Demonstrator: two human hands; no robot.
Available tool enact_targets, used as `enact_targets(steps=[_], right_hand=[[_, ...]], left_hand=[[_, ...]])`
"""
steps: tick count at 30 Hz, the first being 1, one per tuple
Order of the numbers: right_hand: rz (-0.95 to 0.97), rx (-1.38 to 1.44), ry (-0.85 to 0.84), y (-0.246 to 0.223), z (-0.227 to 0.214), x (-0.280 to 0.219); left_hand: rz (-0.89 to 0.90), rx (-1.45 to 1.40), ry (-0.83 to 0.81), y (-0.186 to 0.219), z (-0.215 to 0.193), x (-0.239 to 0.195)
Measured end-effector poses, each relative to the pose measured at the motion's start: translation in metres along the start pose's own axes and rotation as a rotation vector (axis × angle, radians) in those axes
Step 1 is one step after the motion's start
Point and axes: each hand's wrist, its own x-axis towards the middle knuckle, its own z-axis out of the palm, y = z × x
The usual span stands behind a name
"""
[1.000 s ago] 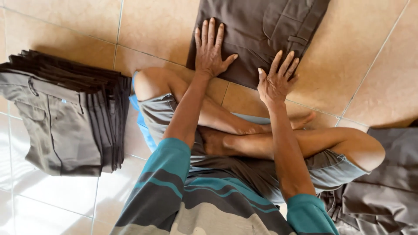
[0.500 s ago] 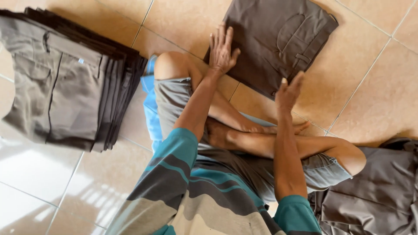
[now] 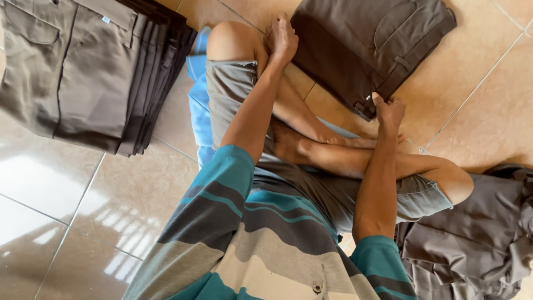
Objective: The person sits cross-legged on a tiled floor and folds a pair of brown trousers by hand. They smooth the fabric, fold the legs together, and then fold the garment into a compact rectangle before placing it on a stack of similar trousers.
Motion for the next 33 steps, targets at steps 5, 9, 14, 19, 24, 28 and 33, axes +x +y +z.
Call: enact_targets(steps=[5, 9, 14, 19, 24, 28, 33], right_hand=[[0.035, 0.000, -0.085, 0.008, 0.004, 0.005], [-0.041, -0.095, -0.023, 0.028, 0.009, 0.018], [0.111, 0.099, -0.048, 0.005, 0.000, -0.006], [-0.089, 0.043, 0.153, 0.014, 0.013, -0.001], [-0.462, -0.285, 0.148, -0.004, 0.013, -0.026], [-0.553, -0.155, 0.143, 0.018, 0.021, -0.003], [-0.420, -0.031, 0.156, 0.031, 0.026, 0.012]], left_hand=[[-0.002, 0.094, -0.068, -0.014, 0.011, 0.015], [0.319, 0.012, 0.042, -0.040, 0.015, 0.024], [0.457, 0.131, -0.041, -0.046, 0.001, 0.030], [0.206, 0.023, 0.048, -0.017, -0.024, -0.003], [0.643, 0.171, 0.281, -0.017, 0.001, -0.012], [0.466, 0.110, 0.127, 0.001, -0.025, -0.019], [0.431, 0.024, 0.147, 0.002, -0.017, -0.017]])
